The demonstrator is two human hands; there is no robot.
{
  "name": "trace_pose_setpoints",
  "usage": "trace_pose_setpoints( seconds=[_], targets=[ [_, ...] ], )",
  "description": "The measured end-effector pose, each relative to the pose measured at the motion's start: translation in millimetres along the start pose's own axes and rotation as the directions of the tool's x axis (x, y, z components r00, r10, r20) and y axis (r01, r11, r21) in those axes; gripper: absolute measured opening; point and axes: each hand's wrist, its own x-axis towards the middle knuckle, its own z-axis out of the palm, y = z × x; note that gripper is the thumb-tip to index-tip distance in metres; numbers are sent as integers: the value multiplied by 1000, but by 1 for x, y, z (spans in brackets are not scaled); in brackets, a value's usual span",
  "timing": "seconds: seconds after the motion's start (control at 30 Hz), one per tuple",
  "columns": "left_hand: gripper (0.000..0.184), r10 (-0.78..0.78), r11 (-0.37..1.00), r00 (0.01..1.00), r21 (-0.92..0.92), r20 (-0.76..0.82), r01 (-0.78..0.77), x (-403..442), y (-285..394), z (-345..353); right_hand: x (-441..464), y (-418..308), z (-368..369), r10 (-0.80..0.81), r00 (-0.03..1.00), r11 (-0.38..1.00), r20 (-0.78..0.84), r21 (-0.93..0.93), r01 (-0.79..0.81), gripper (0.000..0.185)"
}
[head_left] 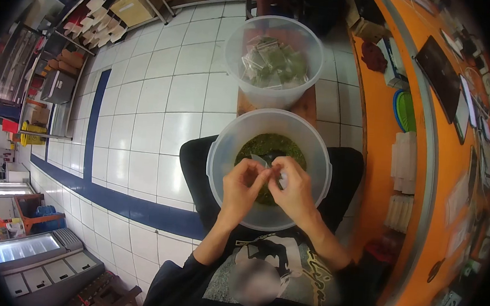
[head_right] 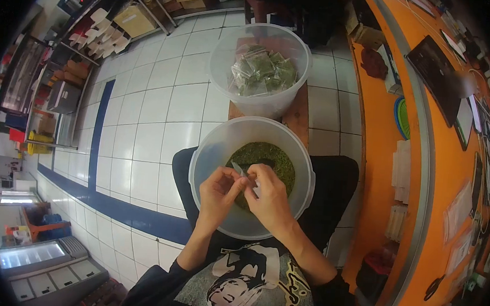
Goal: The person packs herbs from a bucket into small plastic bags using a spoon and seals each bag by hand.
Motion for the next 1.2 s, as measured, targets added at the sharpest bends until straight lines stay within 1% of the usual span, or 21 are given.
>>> trace_pose_setpoints(
  seconds=[0.07,0.1,0.13,0.17,0.2,0.27,0.3,0.37,0.4,0.47,0.57,0.6,0.67,0.73,0.8,0.87,0.93,0.97,1.03,1.17,1.2],
  targets=[
    [15,18,998,1000,54,-23,-17,2,5,-8,0,3,0,55,996,998,68,-19,-54,17],
    [20,23,977,1000,213,-18,-18,1,14,-13,-1,5,-2,49,996,999,78,-12,-48,17],
    [24,25,930,1000,366,-11,-19,1,21,-17,-1,6,-3,-31,988,995,152,-92,45,16],
    [24,26,929,999,369,-20,-17,0,24,-19,-2,6,-3,-103,968,976,228,-167,143,16],
    [30,42,920,999,390,12,-43,-1,26,-19,-2,6,-2,-105,967,976,231,-165,145,16],
    [36,59,910,997,407,56,-77,1,28,-20,-3,9,-1,-222,913,891,344,-309,333,15],
    [42,90,916,988,378,127,-132,3,29,-21,0,13,-4,-215,917,890,337,-318,326,15],
    [47,122,922,971,339,205,-188,7,29,-20,11,22,-13,-41,909,988,415,-116,98,15],
    [52,254,805,928,472,272,-359,8,29,-19,15,20,-16,-36,911,988,410,-122,94,15],
    [57,363,642,860,573,358,-510,10,25,-19,22,13,-18,59,901,998,430,-46,-44,10],
    [60,306,626,834,563,459,-540,16,14,-27,28,16,-9,4,908,1000,419,-12,1,9],
    [59,332,625,835,561,438,-543,18,14,-33,32,15,-6,4,907,1000,420,-10,0,9],
    [59,356,623,842,569,405,-537,20,16,-47,48,14,2,-102,940,974,325,223,29,10],
    [53,356,735,926,573,127,-362,20,22,-60,73,18,7,-42,964,979,264,203,-13,12],
    [43,404,793,915,496,8,-354,20,24,-76,91,39,31,62,921,976,384,170,-137,9],
    [32,314,905,945,329,-87,-271,14,13,-91,95,83,67,46,783,995,620,-101,21,7],
    [25,330,924,936,242,-120,-295,10,7,-99,87,101,87,179,633,888,753,-400,225,9],
    [21,335,938,927,150,-167,-312,9,7,-102,81,111,97,178,636,890,751,-398,222,9],
    [22,332,934,933,185,-140,-304,4,16,-109,71,128,113,202,611,823,766,-471,317,12],
    [34,321,939,939,172,-126,-298,4,14,-112,67,123,112,338,573,789,747,-557,260,15],
    [34,318,941,940,166,-124,-296,6,13,-110,71,113,103,306,511,745,803,-536,396,19]
  ],
)
